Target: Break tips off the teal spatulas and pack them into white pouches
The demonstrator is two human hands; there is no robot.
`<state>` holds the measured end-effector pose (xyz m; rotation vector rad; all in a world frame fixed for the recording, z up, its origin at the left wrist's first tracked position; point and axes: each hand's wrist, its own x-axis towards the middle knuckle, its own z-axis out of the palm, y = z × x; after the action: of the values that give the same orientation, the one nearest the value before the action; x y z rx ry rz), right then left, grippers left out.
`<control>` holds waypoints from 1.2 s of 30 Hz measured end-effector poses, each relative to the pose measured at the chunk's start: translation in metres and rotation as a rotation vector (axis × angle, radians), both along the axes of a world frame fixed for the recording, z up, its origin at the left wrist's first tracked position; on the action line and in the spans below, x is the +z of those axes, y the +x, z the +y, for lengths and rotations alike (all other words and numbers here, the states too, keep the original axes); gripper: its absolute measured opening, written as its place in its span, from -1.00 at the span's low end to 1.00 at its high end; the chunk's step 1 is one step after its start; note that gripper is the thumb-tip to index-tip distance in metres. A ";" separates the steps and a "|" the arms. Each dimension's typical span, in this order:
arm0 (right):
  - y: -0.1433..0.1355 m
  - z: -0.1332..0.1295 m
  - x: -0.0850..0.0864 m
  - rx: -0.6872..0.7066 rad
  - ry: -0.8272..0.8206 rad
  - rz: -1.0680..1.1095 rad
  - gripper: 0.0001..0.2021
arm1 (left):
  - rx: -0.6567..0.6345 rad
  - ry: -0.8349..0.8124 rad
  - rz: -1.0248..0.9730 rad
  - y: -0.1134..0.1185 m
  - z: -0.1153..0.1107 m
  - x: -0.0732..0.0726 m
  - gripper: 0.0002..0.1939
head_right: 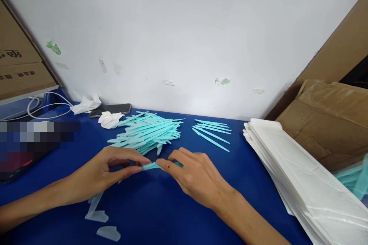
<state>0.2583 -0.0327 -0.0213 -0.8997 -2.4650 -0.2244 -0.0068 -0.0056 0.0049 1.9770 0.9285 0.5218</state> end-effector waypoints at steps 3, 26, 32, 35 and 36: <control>-0.004 -0.002 -0.002 0.018 -0.006 0.013 -0.71 | 0.016 -0.011 -0.016 0.004 -0.003 0.000 -0.77; 0.053 0.028 0.022 -0.731 -0.017 -0.259 -0.69 | 0.134 1.069 0.166 -0.037 0.044 -0.015 -0.73; 0.048 0.025 0.018 -0.700 -0.099 -0.321 -0.68 | 0.083 1.086 0.335 -0.037 0.044 -0.022 -0.73; 0.049 0.026 0.015 -0.693 -0.137 -0.342 -0.72 | 0.060 1.075 0.390 -0.036 0.043 -0.023 -0.74; 0.049 0.027 0.013 -0.695 -0.146 -0.337 -0.73 | 0.056 1.076 0.396 -0.036 0.043 -0.023 -0.74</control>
<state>0.3075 -0.0062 -0.0079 -1.8990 -2.3772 -0.4661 -0.0427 0.0376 -0.0179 3.1111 1.0477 0.7759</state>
